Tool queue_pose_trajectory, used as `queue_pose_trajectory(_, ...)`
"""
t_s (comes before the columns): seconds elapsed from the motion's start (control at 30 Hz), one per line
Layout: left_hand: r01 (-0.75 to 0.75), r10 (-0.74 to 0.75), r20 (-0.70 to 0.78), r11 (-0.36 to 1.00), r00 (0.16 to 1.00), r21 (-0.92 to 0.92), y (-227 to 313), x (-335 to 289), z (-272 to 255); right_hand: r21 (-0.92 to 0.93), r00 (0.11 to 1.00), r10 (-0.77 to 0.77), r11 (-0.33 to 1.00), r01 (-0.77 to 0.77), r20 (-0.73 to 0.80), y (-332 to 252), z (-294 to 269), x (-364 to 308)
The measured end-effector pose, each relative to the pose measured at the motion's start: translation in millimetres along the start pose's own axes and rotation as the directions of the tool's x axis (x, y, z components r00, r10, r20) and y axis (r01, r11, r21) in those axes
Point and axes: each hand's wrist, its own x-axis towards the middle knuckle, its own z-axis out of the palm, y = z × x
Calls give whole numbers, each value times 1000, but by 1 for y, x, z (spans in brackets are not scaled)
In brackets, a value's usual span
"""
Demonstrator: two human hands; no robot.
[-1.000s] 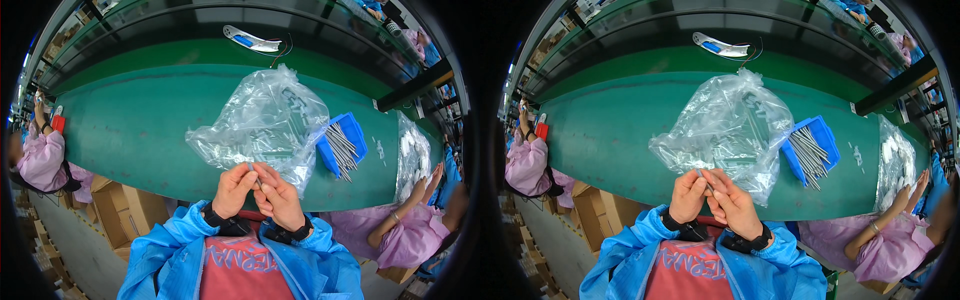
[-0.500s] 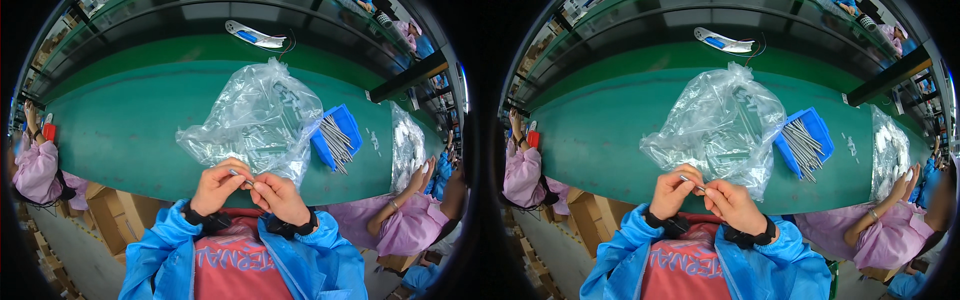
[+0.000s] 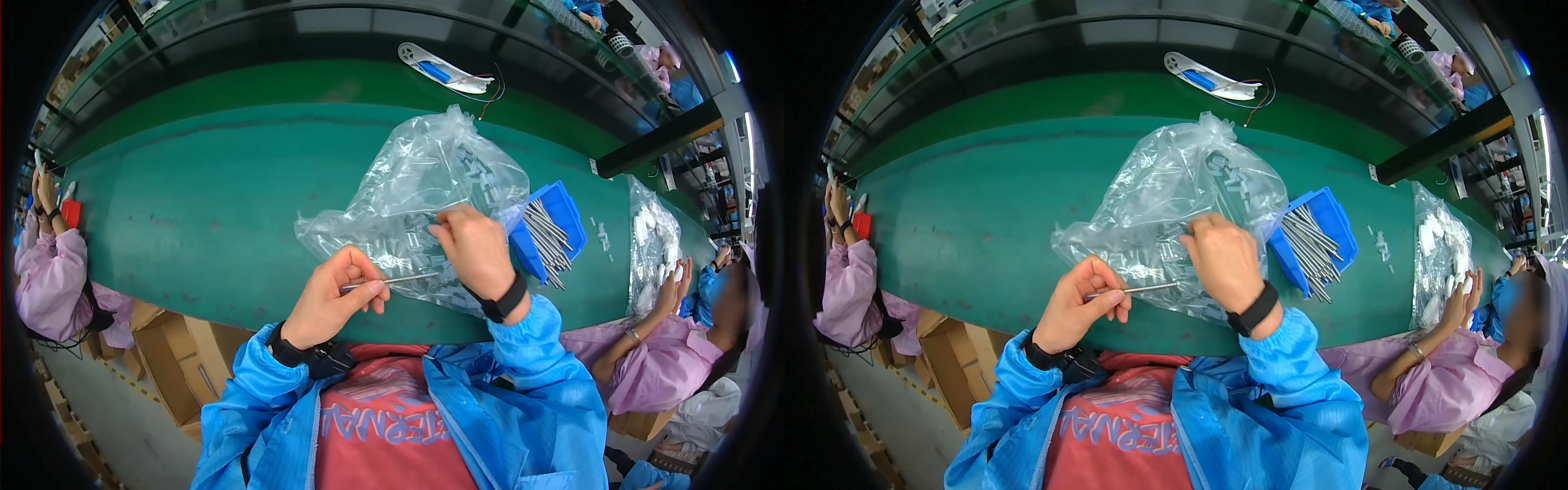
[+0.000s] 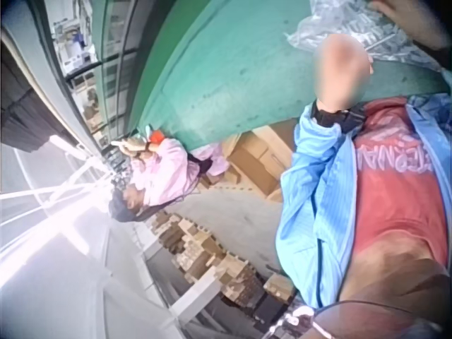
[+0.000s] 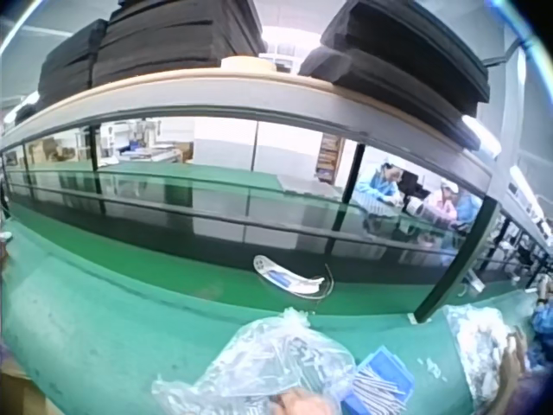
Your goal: Assembling small metal rods and plastic components at a factory workstation.
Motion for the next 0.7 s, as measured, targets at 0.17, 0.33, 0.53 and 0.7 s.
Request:
queue_pose_trajectory(0.17,-20,20,2,1000,1000,22,-7,-2,2,-134,996,-25,990,37,89,2,17,6)
queue_pose_trajectory(0.33,-42,43,-36,999,998,25,-8,-4,8,-96,998,-51,994,53,28,4,15,5)
queue_pose_trajectory(0.53,-49,45,-66,997,997,-59,-10,-5,23,638,983,183,760,-125,-26,-5,-26,-22)
queue_pose_trajectory(0.7,-45,44,-13,991,999,-126,-12,-1,45,956,941,336,264,-129,35,4,-36,-64)
